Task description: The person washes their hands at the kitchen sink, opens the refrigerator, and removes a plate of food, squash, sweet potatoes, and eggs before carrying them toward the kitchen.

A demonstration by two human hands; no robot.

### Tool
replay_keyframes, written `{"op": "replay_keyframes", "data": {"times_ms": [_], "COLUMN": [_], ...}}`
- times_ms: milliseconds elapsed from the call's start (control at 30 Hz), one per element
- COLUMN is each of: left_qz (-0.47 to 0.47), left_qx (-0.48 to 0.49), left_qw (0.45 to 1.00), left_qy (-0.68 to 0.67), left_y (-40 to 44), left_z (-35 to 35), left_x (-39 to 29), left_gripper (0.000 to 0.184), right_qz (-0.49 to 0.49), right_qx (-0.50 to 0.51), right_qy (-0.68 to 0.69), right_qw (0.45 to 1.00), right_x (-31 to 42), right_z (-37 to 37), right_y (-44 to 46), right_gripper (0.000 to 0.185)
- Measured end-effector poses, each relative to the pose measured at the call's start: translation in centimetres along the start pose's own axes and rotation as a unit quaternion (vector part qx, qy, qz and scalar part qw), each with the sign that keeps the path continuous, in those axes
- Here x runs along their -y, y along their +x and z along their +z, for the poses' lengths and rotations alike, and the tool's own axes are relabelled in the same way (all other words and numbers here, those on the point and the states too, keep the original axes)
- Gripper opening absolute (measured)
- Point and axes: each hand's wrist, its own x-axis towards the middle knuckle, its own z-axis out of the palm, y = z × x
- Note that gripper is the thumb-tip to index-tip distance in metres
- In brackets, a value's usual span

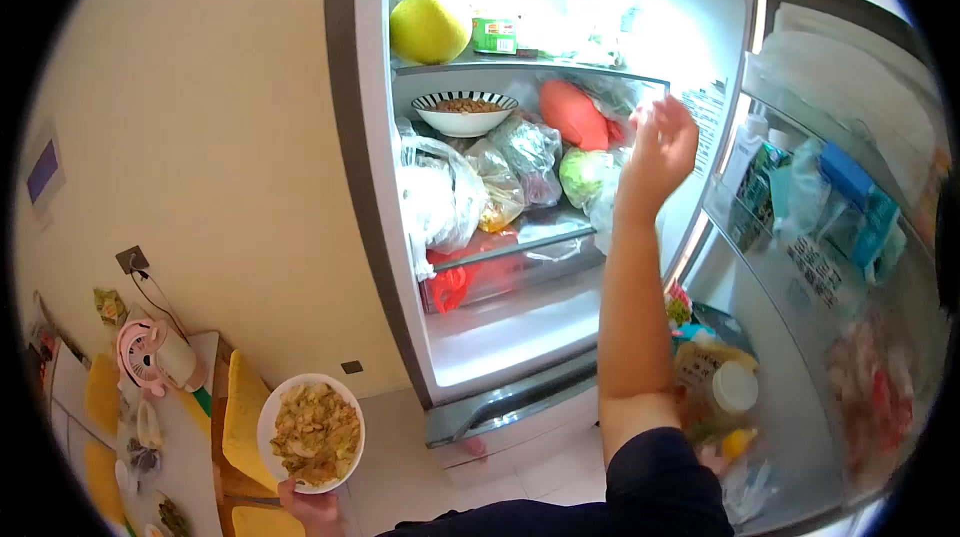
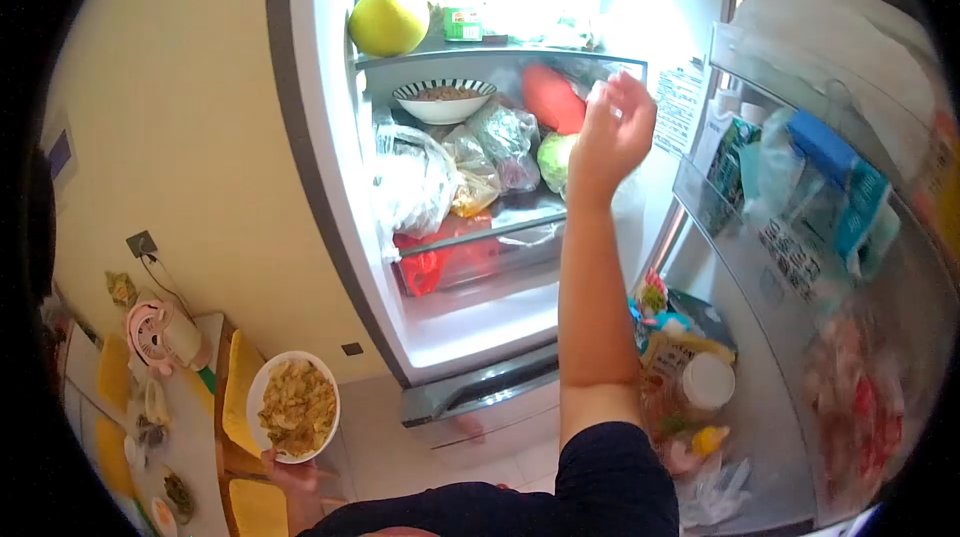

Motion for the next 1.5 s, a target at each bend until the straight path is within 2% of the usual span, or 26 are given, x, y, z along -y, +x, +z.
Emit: {"op": "replay_keyframes", "data": {"times_ms": [67,100,133,167,233,267,333,367,400,567,633,733,833,867,967,1067,1100,1167,1267,1400,1500], "left_qz": [-0.038,-0.009,0.020,0.050,0.069,0.077,0.066,0.060,0.092,0.097,0.092,0.083,0.082,0.089,0.091,0.087,0.086,0.097,0.111,0.108,0.114], "left_qx": [0.022,0.011,-0.002,-0.016,-0.083,-0.114,-0.085,-0.070,-0.056,-0.074,-0.069,-0.065,-0.068,-0.068,-0.065,-0.048,-0.039,-0.074,-0.102,-0.055,-0.054], "left_qw": [0.999,1.000,0.999,0.998,0.993,0.989,0.994,0.995,0.994,0.991,0.992,0.994,0.993,0.992,0.992,0.994,0.995,0.991,0.987,0.991,0.991], "left_qy": [0.009,0.019,0.030,0.042,0.048,0.047,0.034,0.028,0.026,0.051,0.051,0.039,0.048,0.051,0.049,0.039,0.035,0.049,0.057,0.054,0.047], "left_y": [0.2,0.5,0.6,0.6,0.3,0.5,1.7,2.4,2.4,3.9,4.2,4.2,4.9,5.0,5.4,5.8,5.8,5.7,5.7,4.7,4.0], "left_z": [-1.1,-0.9,-0.7,-0.5,1.4,2.2,0.2,-1.0,0.7,-0.1,0.4,1.5,1.9,2.0,2.9,3.2,3.2,3.6,2.7,2.8,3.4], "left_x": [-0.1,0.3,0.5,0.3,0.1,0.4,0.1,0.2,0.6,1.0,1.4,1.6,1.9,2.0,2.1,2.1,2.2,2.2,1.9,1.3,1.1], "left_gripper": [0.062,0.062,0.062,0.062,0.064,0.064,0.067,0.069,0.071,0.071,0.070,0.069,0.069,0.069,0.069,0.069,0.069,0.070,0.071,0.072,0.072], "right_qz": [-0.065,-0.093,-0.106,-0.150,-0.242,-0.217,-0.164,-0.163,-0.160,-0.124,-0.039,-0.033,-0.018,0.002,-0.048,-0.094,-0.073,-0.028,-0.067,-0.077,0.032], "right_qx": [0.031,0.050,0.073,0.093,0.208,0.289,0.445,0.440,0.435,0.412,0.335,0.331,0.337,0.373,0.533,0.522,0.502,0.456,0.394,0.518,0.652], "right_qy": [-0.103,-0.117,-0.194,-0.256,-0.324,-0.343,-0.379,-0.389,-0.399,-0.453,-0.520,-0.531,-0.495,-0.481,-0.319,-0.344,-0.372,-0.424,-0.447,-0.523,-0.389], "right_qw": [0.992,0.988,0.973,0.950,0.891,0.867,0.795,0.793,0.791,0.781,0.785,0.780,0.801,0.793,0.783,0.775,0.778,0.782,0.800,0.673,0.650], "right_x": [-2.1,-4.5,-6.1,-7.3,-8.6,-9.0,-9.6,-9.8,-10.3,-13.8,-15.1,-14.4,-16.0,-16.4,-15.2,-14.6,-14.5,-14.2,-14.3,-15.1,-14.1], "right_z": [2.0,2.8,3.7,4.3,5.9,7.0,8.8,9.5,10.0,8.6,7.1,6.1,6.0,6.1,6.6,6.5,6.5,6.5,6.4,7.2,7.4], "right_y": [3.6,5.4,6.9,7.8,9.6,10.2,11.4,12.0,12.6,15.7,18.3,18.8,18.4,18.5,16.9,16.1,16.2,16.6,16.8,16.2,18.2], "right_gripper": [0.024,0.025,0.028,0.031,0.028,0.028,0.030,0.029,0.029,0.027,0.028,0.024,0.025,0.029,0.034,0.041,0.042,0.046,0.051,0.050,0.051]}}
